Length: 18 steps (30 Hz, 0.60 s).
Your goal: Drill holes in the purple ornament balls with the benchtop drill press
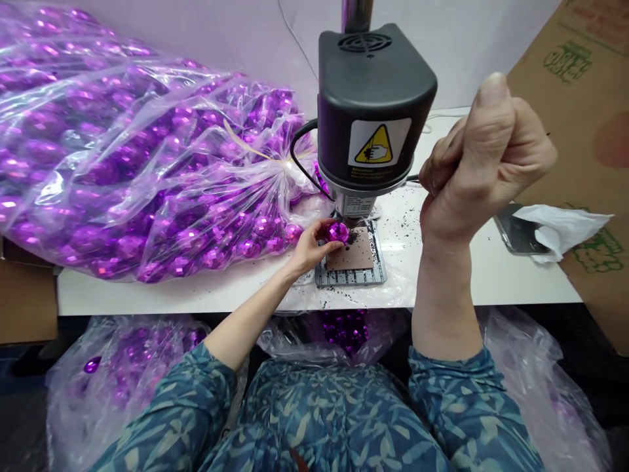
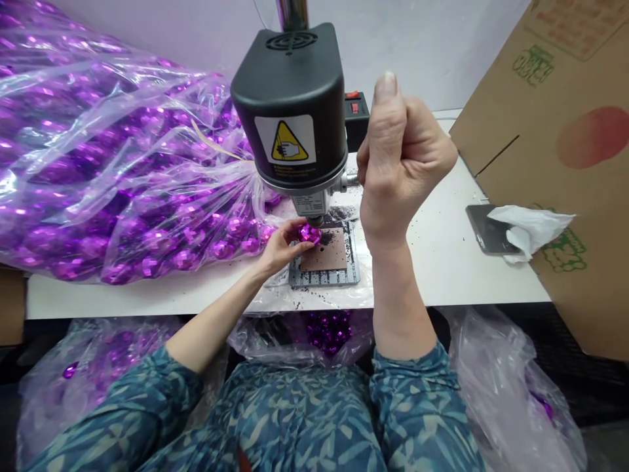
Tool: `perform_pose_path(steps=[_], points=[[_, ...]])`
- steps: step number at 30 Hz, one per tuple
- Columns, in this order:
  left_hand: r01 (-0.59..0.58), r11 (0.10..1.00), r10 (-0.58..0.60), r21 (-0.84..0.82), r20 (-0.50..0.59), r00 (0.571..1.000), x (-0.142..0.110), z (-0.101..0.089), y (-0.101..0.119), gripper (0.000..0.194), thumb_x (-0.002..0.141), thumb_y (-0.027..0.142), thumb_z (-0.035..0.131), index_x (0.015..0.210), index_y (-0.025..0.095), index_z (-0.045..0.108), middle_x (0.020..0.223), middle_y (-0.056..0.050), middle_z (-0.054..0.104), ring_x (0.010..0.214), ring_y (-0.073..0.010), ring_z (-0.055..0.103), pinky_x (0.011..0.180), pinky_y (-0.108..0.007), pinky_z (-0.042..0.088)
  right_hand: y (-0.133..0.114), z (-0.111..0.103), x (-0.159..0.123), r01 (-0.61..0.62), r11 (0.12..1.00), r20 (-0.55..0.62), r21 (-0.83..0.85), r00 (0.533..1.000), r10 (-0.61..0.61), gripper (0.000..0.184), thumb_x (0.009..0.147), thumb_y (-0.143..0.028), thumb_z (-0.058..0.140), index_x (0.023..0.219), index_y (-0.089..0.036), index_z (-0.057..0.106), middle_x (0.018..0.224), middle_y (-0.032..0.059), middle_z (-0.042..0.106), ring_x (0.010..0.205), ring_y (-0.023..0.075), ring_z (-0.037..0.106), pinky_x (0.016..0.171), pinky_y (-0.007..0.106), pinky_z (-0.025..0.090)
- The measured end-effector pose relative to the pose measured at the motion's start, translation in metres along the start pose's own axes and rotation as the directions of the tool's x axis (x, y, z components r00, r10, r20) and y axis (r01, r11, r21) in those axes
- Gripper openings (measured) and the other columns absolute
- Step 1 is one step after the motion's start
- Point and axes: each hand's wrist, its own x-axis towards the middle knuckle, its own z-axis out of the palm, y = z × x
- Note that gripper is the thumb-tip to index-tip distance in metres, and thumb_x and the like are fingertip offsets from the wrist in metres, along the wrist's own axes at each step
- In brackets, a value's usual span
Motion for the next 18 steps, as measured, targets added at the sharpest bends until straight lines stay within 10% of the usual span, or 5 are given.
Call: perform_pose_path(steps=[11, 18], points=[[-0.217, 0.924, 0.222, 0.314, 0.022, 0.975, -0.005, 0.018, 0.001, 0.054, 0.074, 0.021, 0.092, 0.121, 0.019, 0.066, 0.120, -0.009, 0.070, 0.113, -0.0277, 0.068, 0.100, -0.045, 0.058, -0.002, -0.002, -0.004, 0.017, 0.999, 0.034, -0.031, 0.999, -0.016, 0.051, 0.096, -0.048, 0.055, 0.059, -0.017, 0.037, 0.049, -0.0088, 0.033, 0.042, -0.0024, 0.034, 0.051, 0.019, 0.032], [-0.102, 0.977, 0.102, 0.189, 0.012, 0.995, -0.012, 0.031, -0.004, 0.058, 0.080, 0.020, 0.087, 0.130, 0.020, 0.058, 0.125, -0.010, 0.073, 0.114, -0.0262, 0.072, 0.103, -0.044, 0.060, -0.001, -0.005, -0.004, 0.027, 0.998, 0.060, -0.049, 0.998, -0.024, 0.053, 0.095, -0.053, 0.055, 0.059, -0.020, 0.033, 0.048, -0.0066, 0.032, 0.040, 0.0029, 0.031, 0.045, 0.027, 0.029]])
